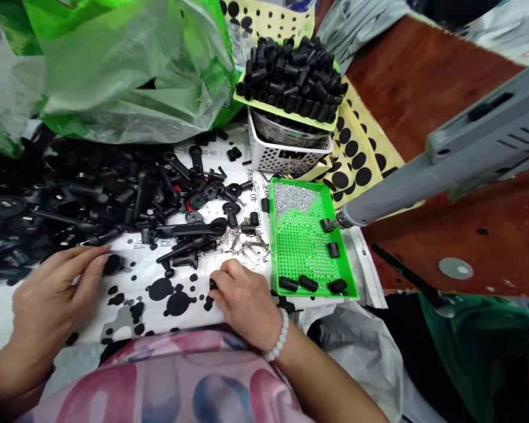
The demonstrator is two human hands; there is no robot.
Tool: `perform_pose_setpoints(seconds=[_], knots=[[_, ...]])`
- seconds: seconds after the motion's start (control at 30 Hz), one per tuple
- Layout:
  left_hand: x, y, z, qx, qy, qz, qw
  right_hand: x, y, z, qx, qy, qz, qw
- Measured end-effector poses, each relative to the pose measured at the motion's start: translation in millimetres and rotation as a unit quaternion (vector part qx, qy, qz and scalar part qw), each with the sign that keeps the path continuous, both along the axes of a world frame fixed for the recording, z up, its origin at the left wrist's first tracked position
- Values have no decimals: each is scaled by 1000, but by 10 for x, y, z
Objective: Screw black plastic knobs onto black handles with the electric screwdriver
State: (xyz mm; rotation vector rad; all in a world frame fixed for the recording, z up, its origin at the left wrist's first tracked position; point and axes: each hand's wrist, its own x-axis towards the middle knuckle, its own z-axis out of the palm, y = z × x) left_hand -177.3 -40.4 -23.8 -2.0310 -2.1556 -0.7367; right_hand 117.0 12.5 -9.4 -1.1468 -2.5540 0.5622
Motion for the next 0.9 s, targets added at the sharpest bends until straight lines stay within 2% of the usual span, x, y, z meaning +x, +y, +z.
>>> perform_pose_setpoints(seconds=[0.2, 0.33, 0.43, 0.5, 0.6, 0.73, 0.9], knots=[[89, 27, 97, 37, -4, 9, 999, -11, 32, -113, 54, 68, -60, 994], [333, 170, 184, 50, -2, -81, 995, -37, 91, -168, 76, 85, -100, 988], [588, 305, 216, 39, 26, -167, 985, -61, 123, -195, 78, 92, -118, 986], [722, 371, 214, 19, 43, -197, 979, -72, 130, -205, 80, 94, -124, 985], [802, 412, 183, -6, 57, -198, 979, -69, 123, -212, 73, 103, -127, 984], [751, 399, 120, -29, 58, -169, 983, -38, 102, -205, 62, 136, -119, 982], [707, 363, 84, -45, 52, -152, 986, -46, 86, -163, 95, 181, -90, 975]])
